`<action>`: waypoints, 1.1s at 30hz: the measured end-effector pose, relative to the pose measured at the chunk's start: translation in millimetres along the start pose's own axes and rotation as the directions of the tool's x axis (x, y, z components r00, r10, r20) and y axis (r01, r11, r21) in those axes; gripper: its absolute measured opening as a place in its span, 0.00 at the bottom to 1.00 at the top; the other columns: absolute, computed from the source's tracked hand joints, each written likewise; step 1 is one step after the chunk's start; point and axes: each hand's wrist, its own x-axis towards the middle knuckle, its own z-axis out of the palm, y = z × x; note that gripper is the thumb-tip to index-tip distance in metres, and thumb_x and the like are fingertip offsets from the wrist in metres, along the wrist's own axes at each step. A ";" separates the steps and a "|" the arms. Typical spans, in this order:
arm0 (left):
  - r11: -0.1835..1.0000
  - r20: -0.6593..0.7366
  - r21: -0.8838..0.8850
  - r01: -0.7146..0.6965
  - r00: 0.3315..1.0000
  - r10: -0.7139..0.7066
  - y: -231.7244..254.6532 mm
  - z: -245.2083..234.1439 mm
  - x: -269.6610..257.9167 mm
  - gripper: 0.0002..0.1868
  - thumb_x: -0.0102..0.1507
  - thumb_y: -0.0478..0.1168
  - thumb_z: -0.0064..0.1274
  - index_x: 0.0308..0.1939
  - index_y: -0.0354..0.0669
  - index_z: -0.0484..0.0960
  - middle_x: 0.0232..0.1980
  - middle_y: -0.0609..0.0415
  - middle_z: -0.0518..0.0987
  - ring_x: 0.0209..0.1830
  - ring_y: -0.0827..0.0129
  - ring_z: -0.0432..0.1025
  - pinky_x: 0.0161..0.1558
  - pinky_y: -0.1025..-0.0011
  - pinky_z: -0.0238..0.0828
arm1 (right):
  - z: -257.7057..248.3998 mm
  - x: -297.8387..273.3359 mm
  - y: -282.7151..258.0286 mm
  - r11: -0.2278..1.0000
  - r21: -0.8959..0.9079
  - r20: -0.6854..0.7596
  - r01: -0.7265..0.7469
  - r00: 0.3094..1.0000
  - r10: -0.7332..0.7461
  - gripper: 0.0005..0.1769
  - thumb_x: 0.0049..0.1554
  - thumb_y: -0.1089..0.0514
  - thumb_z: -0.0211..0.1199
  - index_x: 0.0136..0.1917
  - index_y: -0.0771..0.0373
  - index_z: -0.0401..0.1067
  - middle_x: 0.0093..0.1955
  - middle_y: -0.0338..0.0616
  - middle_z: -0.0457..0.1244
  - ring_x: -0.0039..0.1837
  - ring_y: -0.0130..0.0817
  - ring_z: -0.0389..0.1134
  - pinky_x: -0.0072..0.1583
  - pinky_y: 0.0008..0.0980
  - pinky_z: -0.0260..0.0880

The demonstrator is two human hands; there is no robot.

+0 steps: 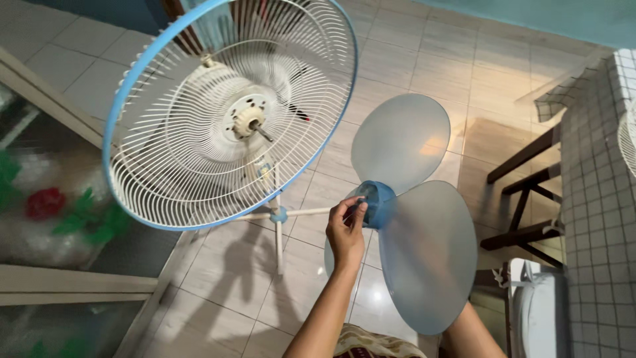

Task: The person assembles a standing electric fan by attaching the front wire cage, inserting the fan blade onto the motor shaft, and securing the components. The person handles the fan blade, the front cage, and the central hub nut to complete the assembly.

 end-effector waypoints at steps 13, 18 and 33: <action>0.984 -0.066 -0.067 -0.165 0.985 0.161 17.7 -31.2 6.7 0.14 0.60 0.41 0.59 0.47 0.39 0.82 0.52 0.53 0.76 0.55 0.68 0.71 0.53 0.71 0.71 | 53.0 28.8 -15.4 0.984 -0.015 0.104 0.179 0.979 -0.177 0.34 0.54 0.54 0.58 0.71 0.66 0.58 0.60 0.49 0.63 0.57 0.39 0.66 0.55 0.37 0.69; 0.992 -0.005 -0.110 -0.060 0.998 0.060 26.7 -47.6 16.7 0.18 0.60 0.42 0.58 0.52 0.38 0.80 0.51 0.50 0.78 0.49 0.64 0.70 0.53 0.72 0.68 | 88.7 43.1 -30.6 0.968 -0.070 0.124 0.243 0.964 -0.233 0.36 0.52 0.57 0.60 0.72 0.65 0.57 0.61 0.49 0.62 0.57 0.38 0.66 0.55 0.36 0.70; 0.949 0.005 -0.314 -0.026 1.000 0.029 16.5 -145.5 137.0 0.23 0.70 0.49 0.36 0.60 0.38 0.75 0.60 0.49 0.77 0.59 0.65 0.72 0.60 0.67 0.66 | 189.2 56.2 -66.1 0.947 -0.036 -0.035 0.318 0.947 -0.320 0.37 0.53 0.60 0.65 0.73 0.67 0.58 0.65 0.50 0.62 0.64 0.40 0.67 0.61 0.33 0.71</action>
